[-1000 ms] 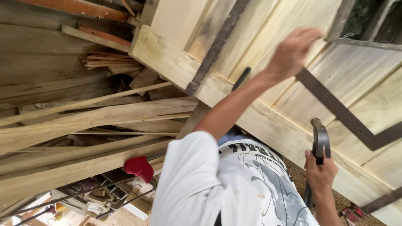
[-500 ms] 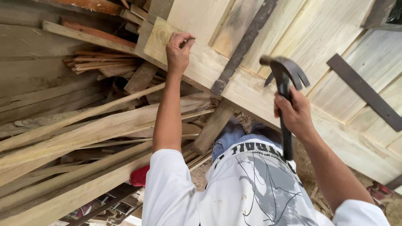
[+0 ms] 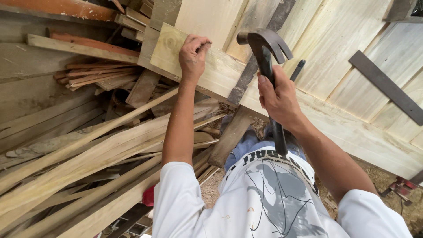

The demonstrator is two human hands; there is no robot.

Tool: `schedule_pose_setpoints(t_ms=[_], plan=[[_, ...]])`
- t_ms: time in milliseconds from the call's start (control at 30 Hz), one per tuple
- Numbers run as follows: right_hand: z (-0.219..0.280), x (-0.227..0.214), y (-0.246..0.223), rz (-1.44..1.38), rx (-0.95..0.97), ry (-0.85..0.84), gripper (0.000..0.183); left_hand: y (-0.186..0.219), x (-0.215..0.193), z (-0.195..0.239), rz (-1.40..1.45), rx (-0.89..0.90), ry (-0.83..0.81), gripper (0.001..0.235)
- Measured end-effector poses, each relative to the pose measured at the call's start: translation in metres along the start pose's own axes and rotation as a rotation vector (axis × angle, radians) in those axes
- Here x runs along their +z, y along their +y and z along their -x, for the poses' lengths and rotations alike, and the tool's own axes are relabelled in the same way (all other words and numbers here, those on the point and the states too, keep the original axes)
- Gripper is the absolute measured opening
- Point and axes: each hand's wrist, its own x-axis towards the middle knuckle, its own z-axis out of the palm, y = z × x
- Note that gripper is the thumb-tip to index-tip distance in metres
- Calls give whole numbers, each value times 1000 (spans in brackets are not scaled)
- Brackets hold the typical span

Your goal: The person hammers nails into wooden planks to secure them to a structure. They repeatedly pick up nails from a container and drive them into the wood using a hammer.

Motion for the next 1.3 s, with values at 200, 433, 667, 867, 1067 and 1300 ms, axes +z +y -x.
schedule_pose_setpoints(t_ms=[200,433,667,867,1067,1300], plan=[[-13,10,-3,89,-112,24,18,-3,1,3,-44,29,10,6],[-43,31,17,292,-279,33,15,-6,5,6,-72,59,50,7],[-55,40,22,271,-294,35,15,-3,7,4,-25,68,83,8],[-58,42,33,300,-341,76,13,-3,7,3,-63,92,95,8],[-74,59,43,517,-199,-54,21,-4,3,7,-109,72,86,11],[-60,40,27,246,-137,49,23,-6,2,9,-99,135,85,12]])
